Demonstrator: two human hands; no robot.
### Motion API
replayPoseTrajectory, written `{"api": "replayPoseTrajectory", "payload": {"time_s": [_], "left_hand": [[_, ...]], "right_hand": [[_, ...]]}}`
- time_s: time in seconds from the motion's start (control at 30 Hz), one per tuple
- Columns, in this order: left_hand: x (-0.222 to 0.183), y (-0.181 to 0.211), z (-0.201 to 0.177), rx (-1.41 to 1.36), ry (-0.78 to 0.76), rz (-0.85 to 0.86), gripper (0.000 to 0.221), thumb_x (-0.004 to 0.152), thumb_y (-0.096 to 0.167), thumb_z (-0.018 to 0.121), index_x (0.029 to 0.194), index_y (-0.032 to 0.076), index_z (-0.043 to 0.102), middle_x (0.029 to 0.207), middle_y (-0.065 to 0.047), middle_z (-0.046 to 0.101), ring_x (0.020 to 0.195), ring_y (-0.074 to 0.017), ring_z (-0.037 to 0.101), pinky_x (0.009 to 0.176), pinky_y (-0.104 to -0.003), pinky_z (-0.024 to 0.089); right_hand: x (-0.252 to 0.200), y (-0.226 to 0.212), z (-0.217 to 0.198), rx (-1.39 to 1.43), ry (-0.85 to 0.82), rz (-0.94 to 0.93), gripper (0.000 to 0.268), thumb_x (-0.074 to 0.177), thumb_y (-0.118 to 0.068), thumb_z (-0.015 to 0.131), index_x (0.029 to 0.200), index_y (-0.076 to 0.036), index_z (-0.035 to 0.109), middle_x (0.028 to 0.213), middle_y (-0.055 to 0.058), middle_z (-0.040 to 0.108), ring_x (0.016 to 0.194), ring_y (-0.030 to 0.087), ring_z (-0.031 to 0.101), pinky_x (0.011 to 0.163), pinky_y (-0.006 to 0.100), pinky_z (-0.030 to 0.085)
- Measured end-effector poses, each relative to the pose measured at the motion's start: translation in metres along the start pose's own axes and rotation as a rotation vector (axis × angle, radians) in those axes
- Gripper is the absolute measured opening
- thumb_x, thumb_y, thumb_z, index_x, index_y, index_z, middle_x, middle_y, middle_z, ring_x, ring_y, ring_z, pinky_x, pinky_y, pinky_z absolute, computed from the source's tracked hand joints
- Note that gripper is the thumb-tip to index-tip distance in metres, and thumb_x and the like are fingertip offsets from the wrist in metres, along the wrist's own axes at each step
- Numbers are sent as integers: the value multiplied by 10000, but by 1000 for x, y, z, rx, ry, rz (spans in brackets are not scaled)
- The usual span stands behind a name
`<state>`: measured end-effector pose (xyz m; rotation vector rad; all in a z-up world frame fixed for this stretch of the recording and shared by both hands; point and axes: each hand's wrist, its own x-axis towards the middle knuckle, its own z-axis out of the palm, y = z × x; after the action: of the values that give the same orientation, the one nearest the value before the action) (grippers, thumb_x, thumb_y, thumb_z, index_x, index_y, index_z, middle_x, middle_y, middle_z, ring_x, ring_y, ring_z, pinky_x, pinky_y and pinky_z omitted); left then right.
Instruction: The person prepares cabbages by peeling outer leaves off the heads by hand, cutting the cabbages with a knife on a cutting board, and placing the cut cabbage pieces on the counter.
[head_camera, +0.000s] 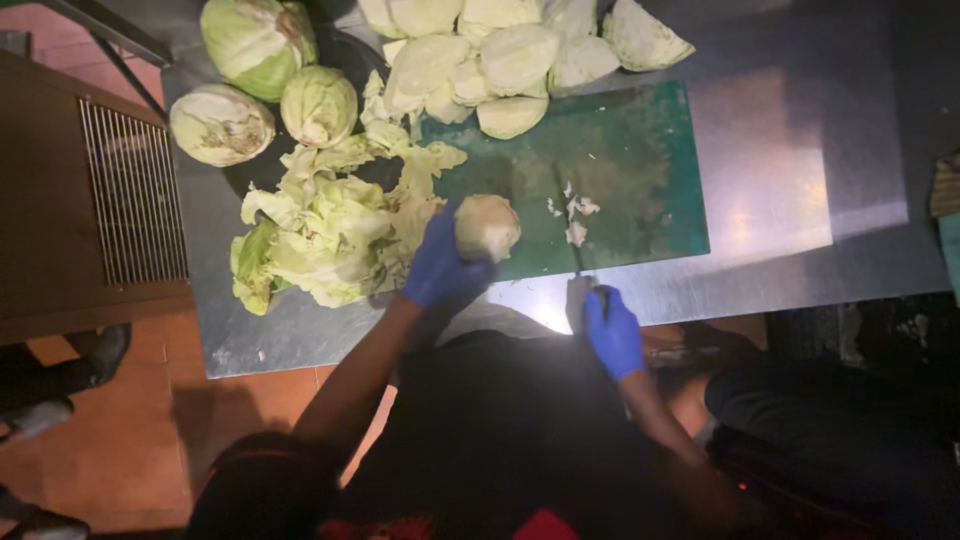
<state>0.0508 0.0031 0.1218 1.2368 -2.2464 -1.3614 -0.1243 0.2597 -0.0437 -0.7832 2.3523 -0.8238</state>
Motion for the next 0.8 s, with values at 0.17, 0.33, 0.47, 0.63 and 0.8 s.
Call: {"api": "replayPoseTrajectory", "payload": {"time_s": [0.17,0.33,0.47,0.63,0.8], "left_hand": [[-3,-30,6,164,167,262,801,722,191,803,1402,-21,437,1288,-323,521,1183,-501,522,1007,-531,466],[14,-75,44,301,317,528,903,611,431,941,1300,238,390,1313,-257,543,1181,-438,589,993,-484,506],[35,-106,74,7,241,34,1037,663,461,961,1384,54,336,1299,-249,605,1128,-404,663,934,-451,555],[31,-116,46,-239,413,44,969,693,424,946,1335,63,317,1242,-184,562,1104,-307,653,923,-397,569],[23,-109,-28,-505,582,126,961,712,240,977,1384,74,310,1332,-117,478,1219,-242,559,998,-378,556]], "right_hand": [[17,23,1,117,209,27,450,922,-320,691,1223,-10,567,1060,249,669,959,404,667,852,476,525],[24,71,25,133,287,-100,489,897,-233,734,1243,41,524,1116,207,604,980,341,630,886,444,512],[12,49,41,136,209,-10,414,953,-271,686,1227,-3,530,1060,218,648,939,365,649,827,477,514],[-6,-31,92,233,-13,86,339,910,-284,646,1142,-60,542,951,233,696,867,437,706,792,497,552],[3,-110,170,229,-190,-362,365,917,-177,616,1245,-73,496,1079,240,633,973,473,628,810,521,514]]}}
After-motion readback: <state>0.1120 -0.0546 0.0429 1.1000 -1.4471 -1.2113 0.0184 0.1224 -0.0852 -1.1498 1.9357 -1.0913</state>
